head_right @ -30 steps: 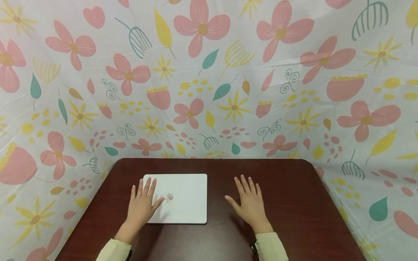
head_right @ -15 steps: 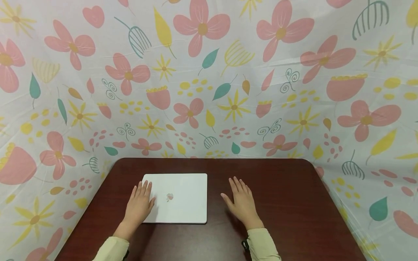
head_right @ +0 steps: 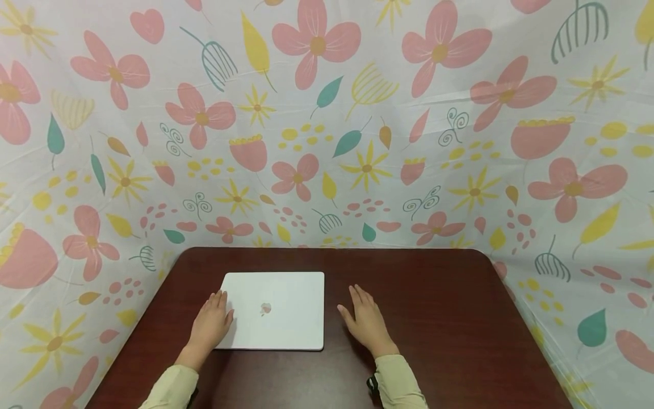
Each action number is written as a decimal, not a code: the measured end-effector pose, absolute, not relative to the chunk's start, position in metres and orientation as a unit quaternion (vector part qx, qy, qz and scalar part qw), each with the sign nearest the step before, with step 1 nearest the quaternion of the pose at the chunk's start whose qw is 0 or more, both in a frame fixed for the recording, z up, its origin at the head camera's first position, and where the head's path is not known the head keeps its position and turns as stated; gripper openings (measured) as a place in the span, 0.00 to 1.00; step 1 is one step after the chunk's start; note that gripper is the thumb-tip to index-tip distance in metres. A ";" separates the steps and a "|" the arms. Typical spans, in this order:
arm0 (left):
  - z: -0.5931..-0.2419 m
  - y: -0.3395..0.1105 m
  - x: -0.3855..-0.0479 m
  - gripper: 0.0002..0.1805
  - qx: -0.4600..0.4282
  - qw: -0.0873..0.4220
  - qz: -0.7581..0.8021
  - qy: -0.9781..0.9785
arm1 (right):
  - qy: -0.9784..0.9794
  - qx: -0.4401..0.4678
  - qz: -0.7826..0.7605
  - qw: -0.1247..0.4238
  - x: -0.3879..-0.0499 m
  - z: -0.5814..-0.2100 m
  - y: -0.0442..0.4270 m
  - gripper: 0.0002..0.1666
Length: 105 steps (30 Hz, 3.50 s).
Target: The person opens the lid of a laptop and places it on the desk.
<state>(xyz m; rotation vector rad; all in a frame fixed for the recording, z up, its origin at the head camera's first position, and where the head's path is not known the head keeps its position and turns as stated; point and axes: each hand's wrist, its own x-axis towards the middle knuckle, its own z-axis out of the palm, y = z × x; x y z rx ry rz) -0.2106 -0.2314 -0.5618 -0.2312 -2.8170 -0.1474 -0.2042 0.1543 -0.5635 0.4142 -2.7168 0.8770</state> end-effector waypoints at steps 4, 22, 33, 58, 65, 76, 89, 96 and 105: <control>-0.567 -0.236 -0.213 0.28 -0.070 0.134 -0.066 -0.986 | -0.933 0.135 0.320 0.097 -0.204 -0.569 0.148 0.38; -0.576 -0.245 -0.227 0.30 -0.016 0.097 -0.133 -0.986 | -0.914 0.140 0.381 0.015 -0.211 -0.580 0.124 0.39; -0.580 -0.247 -0.230 0.31 0.010 0.052 -0.195 -0.979 | -0.914 0.139 0.380 -0.005 -0.212 -0.585 0.108 0.40; -0.579 -0.246 -0.232 0.31 0.044 0.039 -0.253 -0.966 | -0.913 0.172 0.371 0.015 -0.207 -0.589 0.091 0.34; -0.581 -0.247 -0.233 0.32 0.043 0.038 -0.251 -0.966 | -0.911 0.171 0.374 0.009 -0.207 -0.589 0.092 0.35; -0.578 -0.242 -0.230 0.32 0.038 0.041 -0.258 -0.965 | -0.914 0.163 0.371 0.009 -0.207 -0.591 0.096 0.35; -0.577 -0.230 -0.230 0.32 0.032 0.010 -0.273 -0.962 | -0.909 0.140 0.392 0.027 -0.208 -0.588 0.108 0.35; -0.578 -0.220 -0.229 0.32 0.028 0.002 -0.282 -0.959 | -0.911 0.117 0.396 0.026 -0.209 -0.588 0.115 0.34; -0.579 -0.206 -0.229 0.32 0.025 0.004 -0.291 -0.956 | -0.915 0.072 0.396 0.023 -0.208 -0.586 0.121 0.35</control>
